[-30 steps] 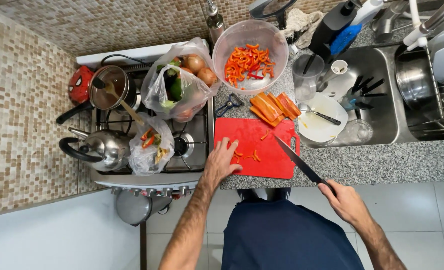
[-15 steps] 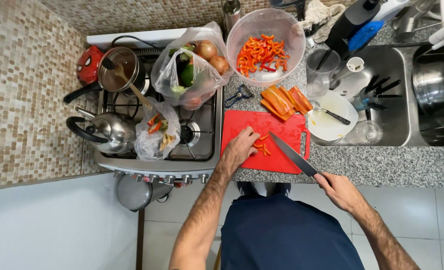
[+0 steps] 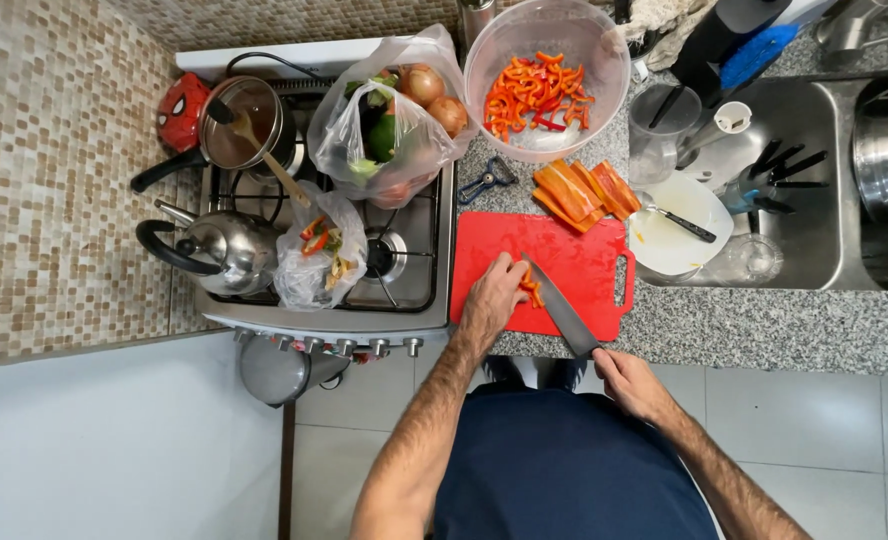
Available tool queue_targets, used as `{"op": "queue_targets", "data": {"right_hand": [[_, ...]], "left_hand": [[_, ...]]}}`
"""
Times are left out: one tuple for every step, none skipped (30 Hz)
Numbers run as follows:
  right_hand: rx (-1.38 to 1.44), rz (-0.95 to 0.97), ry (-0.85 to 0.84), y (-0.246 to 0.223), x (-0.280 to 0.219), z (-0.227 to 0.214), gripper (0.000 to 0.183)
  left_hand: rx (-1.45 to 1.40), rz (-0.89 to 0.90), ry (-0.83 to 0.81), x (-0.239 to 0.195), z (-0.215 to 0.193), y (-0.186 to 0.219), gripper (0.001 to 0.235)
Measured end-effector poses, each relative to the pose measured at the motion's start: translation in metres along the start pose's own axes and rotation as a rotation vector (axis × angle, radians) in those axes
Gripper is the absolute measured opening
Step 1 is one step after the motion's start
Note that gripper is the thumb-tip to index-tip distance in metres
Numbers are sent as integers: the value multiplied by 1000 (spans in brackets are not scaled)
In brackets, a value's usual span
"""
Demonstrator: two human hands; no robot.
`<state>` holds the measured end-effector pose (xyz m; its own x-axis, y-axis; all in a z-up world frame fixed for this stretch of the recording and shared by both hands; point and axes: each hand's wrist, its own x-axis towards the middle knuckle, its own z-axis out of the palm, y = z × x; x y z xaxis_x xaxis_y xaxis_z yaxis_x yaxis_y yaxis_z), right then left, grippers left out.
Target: Cutting red bell peppers into strips on a cutting board and placing them into a plastic bowl.
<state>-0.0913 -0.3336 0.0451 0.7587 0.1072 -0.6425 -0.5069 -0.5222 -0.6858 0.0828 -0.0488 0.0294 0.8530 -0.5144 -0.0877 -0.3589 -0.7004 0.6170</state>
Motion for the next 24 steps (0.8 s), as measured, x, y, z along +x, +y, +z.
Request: {"op": "queue_targets", "data": {"right_hand": [[3,4,-3,1,1,4,59],[29,-4,-1,2,1,7,59],[54,-11,1,3,1,11,60],[57,-6,2,3,2,13,60],[70,-13,10,3,2,16,59],[81,-23,18,2,4,18,59],[84,-19,20,3,5,20,59],[108,-31,10,3,6,20,58],[132,-44,1,3,7,21,58],[132,-42,5,6,8,21,58],[134,-47,-4,8,9,22,57],[136,-53,-14,10,11,22,57],[135,-53,-11,10,12,21,57],[142,-58,-20,11,14,22,58],[149,-63,-30,12,15,22,58],[147,-66,-29,12,16,21,58],[177,-65,-39,11,17,19,57],[206,-64,-50,11,17,19,56],[203,-66,-51,11,16,17,56],[249,-69,-72,11,16,15,56],[295,-72,-94,11,16,13,57],[294,-73,-94,5,13,9,57],[296,-83,-100,-1,10,4,56],[298,-94,-105,-7,8,-1,55]], "left_hand": [[0,-2,-5,0,5,-5,45],[1,6,3,0,11,-9,44],[1,14,11,0,17,-13,42],[-1,15,5,-2,10,-8,42],[-22,15,16,-5,3,-3,43],[-43,16,28,-6,-4,2,43],[-45,18,24,-5,2,-3,43],[-42,33,24,-3,9,-8,40],[-40,47,24,-2,15,-13,38],[-42,51,24,-4,7,-8,38],[-33,67,30,-7,0,-3,35],[-23,82,38,-10,-8,2,33],[-24,85,39,-9,-4,-2,33],[-46,97,42,-8,-1,-5,30],[-68,108,45,-8,3,-8,27],[-67,109,48,-8,2,-8,27],[-78,115,44,-7,1,-8,25],[-90,119,40,-7,0,-8,23],[-90,118,43,-8,0,-10,23],[-110,135,49,-7,0,-12,21],[-129,153,56,-6,0,-14,20],[-129,153,57,-8,-15,-4,20],[-132,165,66,-10,-29,6,18],[-134,178,74,-11,-44,15,16]]}}
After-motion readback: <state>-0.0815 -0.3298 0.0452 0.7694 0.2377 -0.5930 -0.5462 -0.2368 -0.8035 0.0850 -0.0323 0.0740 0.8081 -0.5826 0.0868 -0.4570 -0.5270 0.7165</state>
